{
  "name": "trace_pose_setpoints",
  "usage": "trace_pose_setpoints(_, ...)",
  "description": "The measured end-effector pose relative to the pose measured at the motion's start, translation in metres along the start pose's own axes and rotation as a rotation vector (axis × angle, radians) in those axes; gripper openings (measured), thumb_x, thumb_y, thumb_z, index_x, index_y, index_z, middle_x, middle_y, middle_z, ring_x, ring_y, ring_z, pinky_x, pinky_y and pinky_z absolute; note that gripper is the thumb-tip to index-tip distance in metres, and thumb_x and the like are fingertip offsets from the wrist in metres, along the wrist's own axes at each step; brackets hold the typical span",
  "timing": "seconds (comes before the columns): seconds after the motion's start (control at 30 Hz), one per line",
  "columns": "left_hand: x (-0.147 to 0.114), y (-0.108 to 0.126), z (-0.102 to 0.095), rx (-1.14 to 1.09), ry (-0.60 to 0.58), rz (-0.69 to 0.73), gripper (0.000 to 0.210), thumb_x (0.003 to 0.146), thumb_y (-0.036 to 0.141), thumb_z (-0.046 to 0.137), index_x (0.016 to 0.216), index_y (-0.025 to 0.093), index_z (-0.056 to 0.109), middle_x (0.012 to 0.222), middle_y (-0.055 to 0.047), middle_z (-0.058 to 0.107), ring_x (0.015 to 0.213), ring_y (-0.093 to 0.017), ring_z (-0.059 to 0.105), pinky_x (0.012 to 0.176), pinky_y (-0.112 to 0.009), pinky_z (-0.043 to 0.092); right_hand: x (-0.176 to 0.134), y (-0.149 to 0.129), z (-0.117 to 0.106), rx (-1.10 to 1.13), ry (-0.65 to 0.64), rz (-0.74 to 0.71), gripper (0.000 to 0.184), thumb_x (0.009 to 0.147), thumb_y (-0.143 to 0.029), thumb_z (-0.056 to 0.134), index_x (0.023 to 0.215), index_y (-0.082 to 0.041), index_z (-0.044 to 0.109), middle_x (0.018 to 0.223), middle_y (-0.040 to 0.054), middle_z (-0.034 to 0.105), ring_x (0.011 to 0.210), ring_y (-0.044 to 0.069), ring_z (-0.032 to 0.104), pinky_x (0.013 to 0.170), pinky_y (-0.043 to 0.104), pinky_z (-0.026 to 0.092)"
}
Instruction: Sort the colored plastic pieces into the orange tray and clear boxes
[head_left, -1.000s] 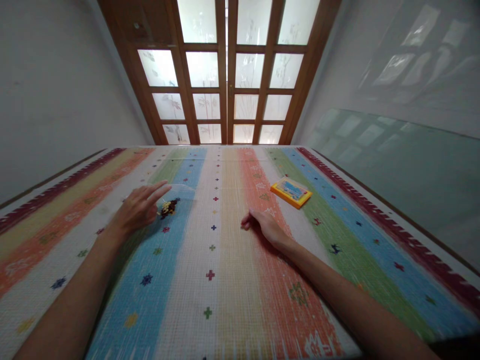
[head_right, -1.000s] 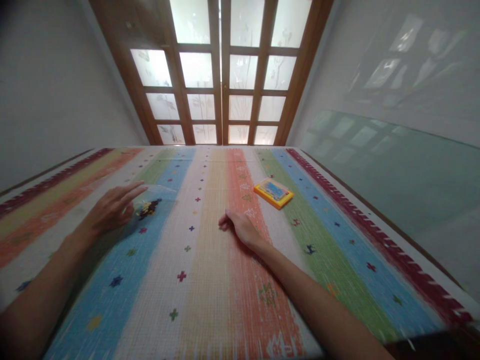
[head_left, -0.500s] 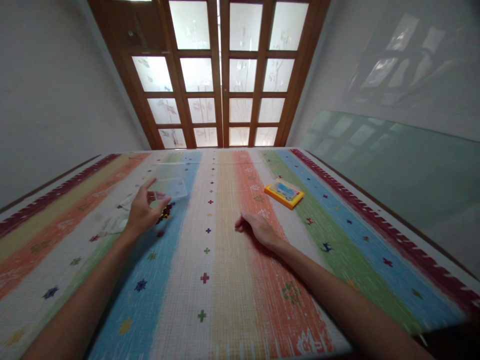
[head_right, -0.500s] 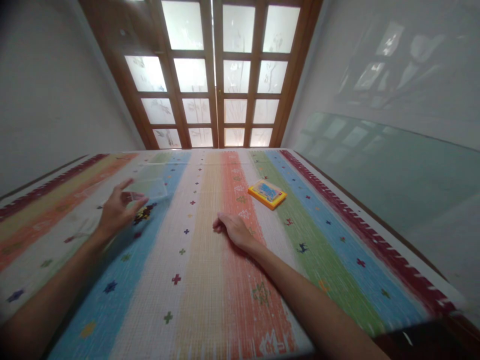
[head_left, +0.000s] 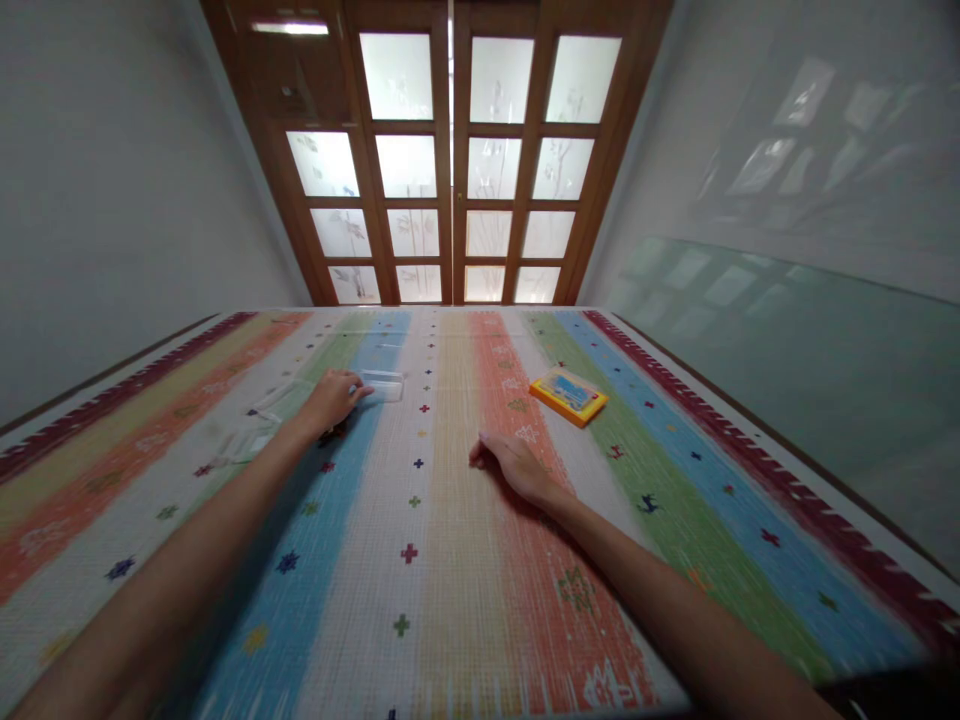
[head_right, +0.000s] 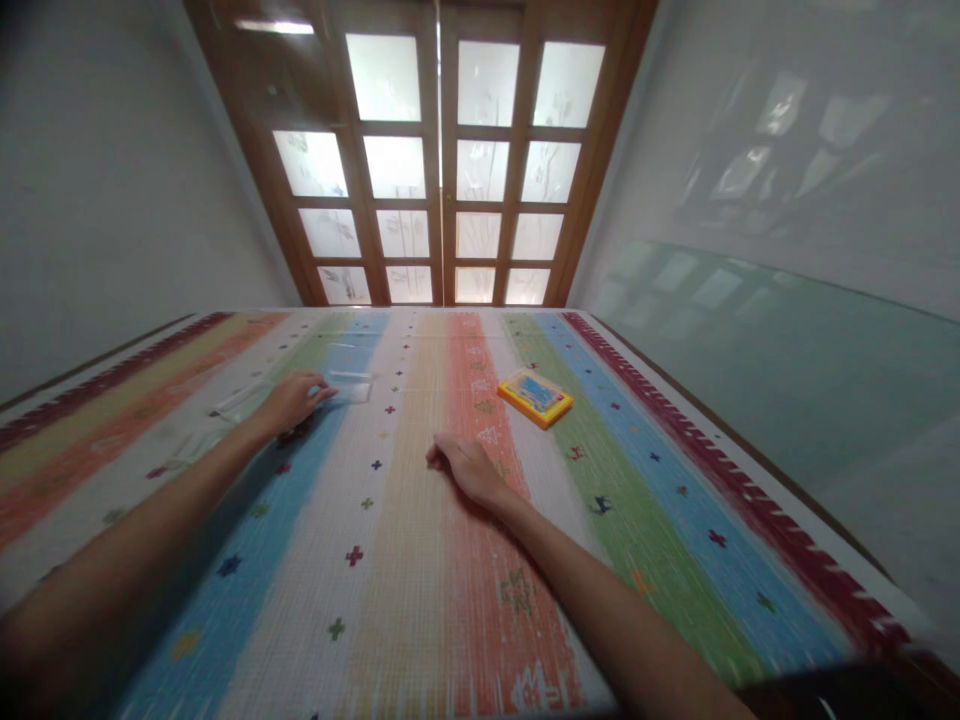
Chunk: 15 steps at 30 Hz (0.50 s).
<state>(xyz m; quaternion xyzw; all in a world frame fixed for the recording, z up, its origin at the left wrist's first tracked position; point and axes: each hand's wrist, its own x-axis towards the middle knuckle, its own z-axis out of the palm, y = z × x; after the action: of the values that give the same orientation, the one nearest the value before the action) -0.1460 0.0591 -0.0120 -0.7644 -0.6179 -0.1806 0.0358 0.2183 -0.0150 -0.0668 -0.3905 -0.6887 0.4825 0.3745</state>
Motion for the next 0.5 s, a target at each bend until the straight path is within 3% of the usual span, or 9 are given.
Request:
trace_pose_setpoints(0.07,0.003,-0.002,0.000,0.039,-0.014,-0.008,0.035,0.093,0.046,0.058,0.074,0.020,0.072,0.097,-0.015,0.077,0.105,-0.034,0.069,0.104,-0.049,0.050,0.000,0.000,0.001,-0.013,0.006,-0.007,0.055,0.100,-0.062,0.040,0.077,-0.022,0.069,0.081,0.0068,0.072,0.082,0.021,0.068,0.084,0.035,0.052)
trace_pose_setpoints(0.13,0.005,-0.001,0.002,0.064,-0.028,-0.006,0.033,0.093,0.045,0.058,0.080,0.020,0.075,0.103,-0.015,0.078,0.109,-0.034,0.068,0.105,-0.049,0.050,0.000,0.001,0.001,-0.025,0.009,-0.014,0.055,0.100,-0.062,0.039,0.076,-0.022,0.068,0.081,0.0065,0.071,0.081,0.021,0.067,0.082,0.035,0.051)
trace_pose_setpoints(0.23,0.007,0.005,0.005,0.084,-0.086,0.014,0.025,0.091,0.034,0.058,0.093,0.022,0.079,0.110,-0.012,0.079,0.111,-0.030,0.069,0.104,-0.042,0.051,0.000,0.000,0.002,-0.034,0.004,-0.023,0.054,0.101,-0.060,0.039,0.076,-0.022,0.067,0.080,0.0064,0.071,0.080,0.021,0.066,0.082,0.034,0.050)
trace_pose_setpoints(0.3,0.009,0.008,0.008,0.101,-0.138,0.011,0.024,0.090,0.028,0.056,0.092,0.023,0.079,0.106,-0.010,0.081,0.106,-0.027,0.072,0.099,-0.036,0.053,0.000,0.000,0.002,-0.042,-0.003,-0.025,0.053,0.101,-0.059,0.039,0.076,-0.021,0.067,0.080,0.0065,0.071,0.080,0.021,0.066,0.082,0.034,0.050)
trace_pose_setpoints(0.5,0.013,0.009,0.010,0.198,-0.152,-0.120,0.029,0.091,0.028,0.052,0.090,0.022,0.080,0.099,-0.013,0.081,0.102,-0.031,0.075,0.088,-0.035,0.054,-0.001,-0.005,0.000,-0.058,-0.027,-0.031,0.053,0.103,-0.057,0.039,0.076,-0.021,0.067,0.082,0.0071,0.072,0.081,0.021,0.066,0.083,0.035,0.051)
